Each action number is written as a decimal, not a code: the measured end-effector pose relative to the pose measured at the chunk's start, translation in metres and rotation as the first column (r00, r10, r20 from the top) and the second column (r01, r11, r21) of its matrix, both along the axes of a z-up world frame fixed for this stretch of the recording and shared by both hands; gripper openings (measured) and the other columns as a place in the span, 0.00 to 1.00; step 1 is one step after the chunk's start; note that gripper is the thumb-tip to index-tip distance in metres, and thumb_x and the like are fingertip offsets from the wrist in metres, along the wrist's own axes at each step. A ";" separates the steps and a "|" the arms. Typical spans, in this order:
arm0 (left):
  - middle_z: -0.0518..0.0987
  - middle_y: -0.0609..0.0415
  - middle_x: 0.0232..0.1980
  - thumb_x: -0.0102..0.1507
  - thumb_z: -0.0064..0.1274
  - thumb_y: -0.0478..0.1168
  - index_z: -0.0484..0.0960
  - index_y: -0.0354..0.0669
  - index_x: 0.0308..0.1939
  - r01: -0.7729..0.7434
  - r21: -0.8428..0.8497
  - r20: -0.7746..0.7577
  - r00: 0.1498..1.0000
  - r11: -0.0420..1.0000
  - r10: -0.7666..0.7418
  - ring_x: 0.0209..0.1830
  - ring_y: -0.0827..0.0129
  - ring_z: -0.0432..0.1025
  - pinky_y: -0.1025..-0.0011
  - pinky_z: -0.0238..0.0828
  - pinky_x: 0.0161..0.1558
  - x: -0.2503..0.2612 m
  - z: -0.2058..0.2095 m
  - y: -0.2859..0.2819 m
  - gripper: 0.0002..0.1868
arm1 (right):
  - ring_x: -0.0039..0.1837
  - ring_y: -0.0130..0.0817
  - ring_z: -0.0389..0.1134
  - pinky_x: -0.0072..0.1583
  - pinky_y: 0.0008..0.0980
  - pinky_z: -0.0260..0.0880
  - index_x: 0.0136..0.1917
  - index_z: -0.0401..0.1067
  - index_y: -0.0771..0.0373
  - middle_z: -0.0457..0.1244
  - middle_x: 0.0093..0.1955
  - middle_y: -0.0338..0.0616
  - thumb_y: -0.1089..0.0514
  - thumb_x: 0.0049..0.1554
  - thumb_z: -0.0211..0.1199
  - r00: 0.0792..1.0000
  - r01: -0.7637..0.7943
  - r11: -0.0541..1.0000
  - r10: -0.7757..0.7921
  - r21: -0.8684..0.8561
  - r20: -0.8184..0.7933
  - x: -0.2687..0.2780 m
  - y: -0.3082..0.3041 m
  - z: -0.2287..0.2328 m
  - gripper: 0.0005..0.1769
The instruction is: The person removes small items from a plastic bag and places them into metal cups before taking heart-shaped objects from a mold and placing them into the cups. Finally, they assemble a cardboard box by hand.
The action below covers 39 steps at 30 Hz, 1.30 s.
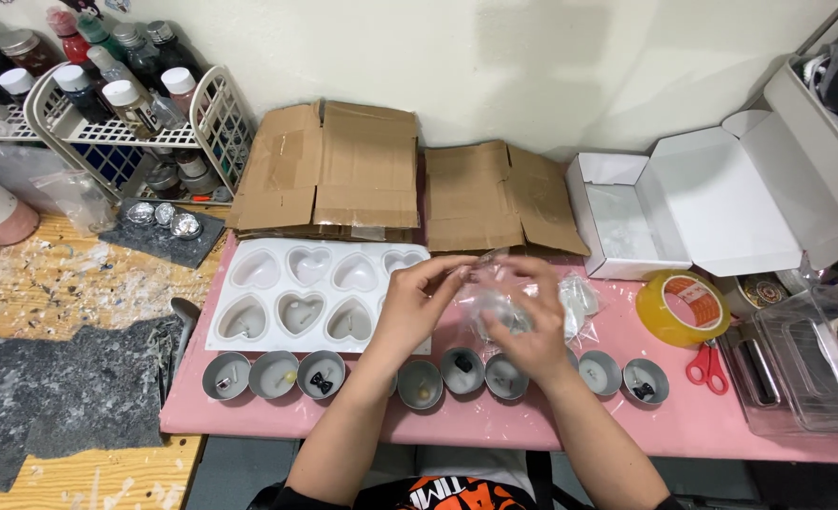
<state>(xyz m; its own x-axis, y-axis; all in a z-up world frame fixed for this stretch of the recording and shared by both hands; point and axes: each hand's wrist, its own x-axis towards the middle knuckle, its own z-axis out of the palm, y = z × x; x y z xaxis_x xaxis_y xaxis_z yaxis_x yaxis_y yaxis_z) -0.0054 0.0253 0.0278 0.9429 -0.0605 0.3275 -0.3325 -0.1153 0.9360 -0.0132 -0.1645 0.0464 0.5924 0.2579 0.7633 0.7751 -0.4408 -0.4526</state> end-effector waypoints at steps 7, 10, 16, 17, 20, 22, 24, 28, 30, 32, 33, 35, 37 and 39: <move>0.87 0.56 0.50 0.66 0.54 0.36 0.77 0.51 0.60 0.058 -0.260 -0.130 0.987 0.964 -0.095 0.50 0.71 0.82 0.73 0.80 0.51 -0.006 0.020 -0.002 0.17 | 0.55 0.30 0.71 0.58 0.30 0.71 0.56 0.78 0.70 0.71 0.53 0.46 0.64 0.59 0.68 0.654 0.059 0.794 0.427 0.604 -0.625 0.024 -0.020 -0.056 0.12; 0.78 0.47 0.61 0.61 0.61 0.37 0.85 0.47 0.53 -0.296 0.301 0.396 0.903 0.906 0.163 0.60 0.55 0.74 0.63 0.76 0.54 -0.013 0.039 -0.003 0.15 | 0.52 0.28 0.74 0.55 0.28 0.74 0.53 0.78 0.70 0.73 0.49 0.45 0.67 0.61 0.65 0.669 0.038 0.841 0.380 0.540 -0.639 0.023 -0.018 -0.056 0.07; 0.81 0.63 0.47 0.60 0.64 0.45 0.87 0.55 0.47 -0.413 0.462 0.621 0.782 0.785 0.046 0.53 0.65 0.75 0.60 0.70 0.57 -0.008 0.028 0.001 0.11 | 0.55 0.27 0.73 0.58 0.28 0.74 0.58 0.76 0.68 0.71 0.53 0.44 0.67 0.60 0.63 0.690 -0.065 0.852 0.414 0.519 -0.593 0.020 -0.014 -0.047 0.12; 0.81 0.64 0.45 0.60 0.64 0.45 0.87 0.54 0.46 -0.436 0.465 0.644 0.764 0.770 0.044 0.50 0.66 0.75 0.61 0.70 0.56 -0.008 0.028 0.001 0.11 | 0.56 0.27 0.73 0.59 0.28 0.74 0.57 0.76 0.70 0.71 0.53 0.44 0.67 0.61 0.63 0.716 -0.117 0.852 0.428 0.510 -0.551 0.020 -0.014 -0.044 0.11; 0.82 0.63 0.42 0.60 0.64 0.43 0.87 0.52 0.44 -0.465 0.462 0.685 0.728 0.756 0.029 0.45 0.68 0.76 0.64 0.71 0.51 -0.007 0.028 0.002 0.09 | 0.56 0.28 0.72 0.60 0.28 0.73 0.57 0.76 0.71 0.70 0.53 0.43 0.68 0.62 0.62 0.736 -0.142 0.853 0.430 0.501 -0.523 0.017 -0.012 -0.040 0.10; 0.83 0.62 0.41 0.61 0.64 0.42 0.86 0.50 0.44 -0.470 0.456 0.703 0.711 0.755 0.018 0.43 0.68 0.77 0.65 0.72 0.48 -0.008 0.027 0.003 0.08 | 0.56 0.28 0.72 0.59 0.28 0.74 0.57 0.76 0.71 0.70 0.52 0.43 0.68 0.61 0.63 0.730 -0.116 0.855 0.418 0.505 -0.540 0.017 -0.011 -0.041 0.10; 0.82 0.60 0.37 0.61 0.64 0.40 0.85 0.47 0.40 -0.495 0.439 0.693 0.718 0.749 0.068 0.38 0.66 0.77 0.66 0.72 0.39 -0.008 0.026 0.002 0.05 | 0.52 0.28 0.72 0.55 0.26 0.73 0.54 0.77 0.71 0.71 0.50 0.44 0.69 0.59 0.65 0.732 -0.065 0.902 0.334 0.427 -0.594 0.019 -0.014 -0.044 0.09; 0.82 0.58 0.36 0.63 0.63 0.38 0.84 0.44 0.39 -0.463 0.428 0.634 0.766 0.776 0.107 0.36 0.64 0.77 0.65 0.73 0.35 -0.009 0.020 -0.001 0.04 | 0.50 0.26 0.68 0.52 0.25 0.69 0.56 0.78 0.71 0.69 0.48 0.44 0.69 0.61 0.64 0.747 -0.117 0.904 0.353 0.411 -0.563 0.017 -0.019 -0.033 0.10; 0.81 0.53 0.40 0.62 0.59 0.35 0.82 0.42 0.43 -0.464 0.379 0.633 0.761 0.801 0.141 0.40 0.59 0.78 0.64 0.76 0.39 -0.007 0.011 0.000 0.05 | 0.49 0.26 0.72 0.51 0.25 0.71 0.53 0.77 0.71 0.69 0.47 0.41 0.68 0.61 0.65 0.745 -0.157 0.894 0.386 0.420 -0.544 0.016 -0.020 -0.029 0.07; 0.81 0.52 0.39 0.65 0.59 0.35 0.83 0.42 0.42 -0.464 0.348 0.567 0.796 0.815 0.212 0.37 0.59 0.78 0.64 0.75 0.36 -0.007 0.020 0.004 0.04 | 0.50 0.26 0.71 0.51 0.25 0.70 0.52 0.77 0.72 0.68 0.48 0.43 0.68 0.61 0.65 0.752 -0.149 0.910 0.359 0.388 -0.553 0.020 -0.026 -0.039 0.06; 0.81 0.52 0.37 0.67 0.59 0.36 0.83 0.41 0.42 -0.465 0.318 0.497 0.824 0.826 0.272 0.34 0.59 0.78 0.64 0.74 0.34 -0.007 0.026 0.008 0.03 | 0.50 0.26 0.69 0.51 0.25 0.69 0.52 0.77 0.73 0.68 0.48 0.44 0.68 0.61 0.66 0.762 -0.138 0.923 0.331 0.359 -0.557 0.022 -0.027 -0.045 0.06; 0.81 0.50 0.38 0.67 0.57 0.35 0.82 0.39 0.44 -0.404 0.274 0.427 0.864 0.873 0.266 0.34 0.59 0.78 0.64 0.74 0.34 -0.004 0.022 0.007 0.04 | 0.50 0.26 0.72 0.51 0.26 0.73 0.55 0.75 0.68 0.70 0.49 0.43 0.67 0.59 0.65 0.660 -0.101 0.902 0.377 0.420 -0.650 0.025 -0.023 -0.040 0.11; 0.80 0.48 0.39 0.68 0.55 0.35 0.80 0.37 0.45 -0.344 0.221 0.352 0.901 0.912 0.255 0.33 0.58 0.78 0.65 0.74 0.34 -0.004 0.020 0.008 0.04 | 0.51 0.26 0.74 0.52 0.26 0.76 0.59 0.73 0.63 0.71 0.49 0.41 0.66 0.56 0.65 0.541 -0.053 0.881 0.421 0.470 -0.728 0.026 -0.025 -0.040 0.16; 0.80 0.46 0.41 0.69 0.54 0.34 0.79 0.35 0.46 -0.388 0.187 0.454 0.849 0.902 0.271 0.37 0.54 0.77 0.64 0.73 0.37 -0.003 0.020 0.011 0.05 | 0.48 0.35 0.77 0.49 0.34 0.78 0.52 0.76 0.70 0.73 0.46 0.46 0.67 0.56 0.66 0.364 -0.042 0.858 0.491 0.512 -0.792 0.028 -0.029 -0.042 0.10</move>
<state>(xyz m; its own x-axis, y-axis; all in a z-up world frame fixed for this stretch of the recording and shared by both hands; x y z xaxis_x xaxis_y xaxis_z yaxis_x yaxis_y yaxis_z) -0.0087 0.0368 0.0480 0.7061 0.0908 0.7023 -0.5738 -0.5077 0.6426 0.0145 -0.1938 0.0045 0.9148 0.3954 -0.0827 -0.1205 0.0716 -0.9901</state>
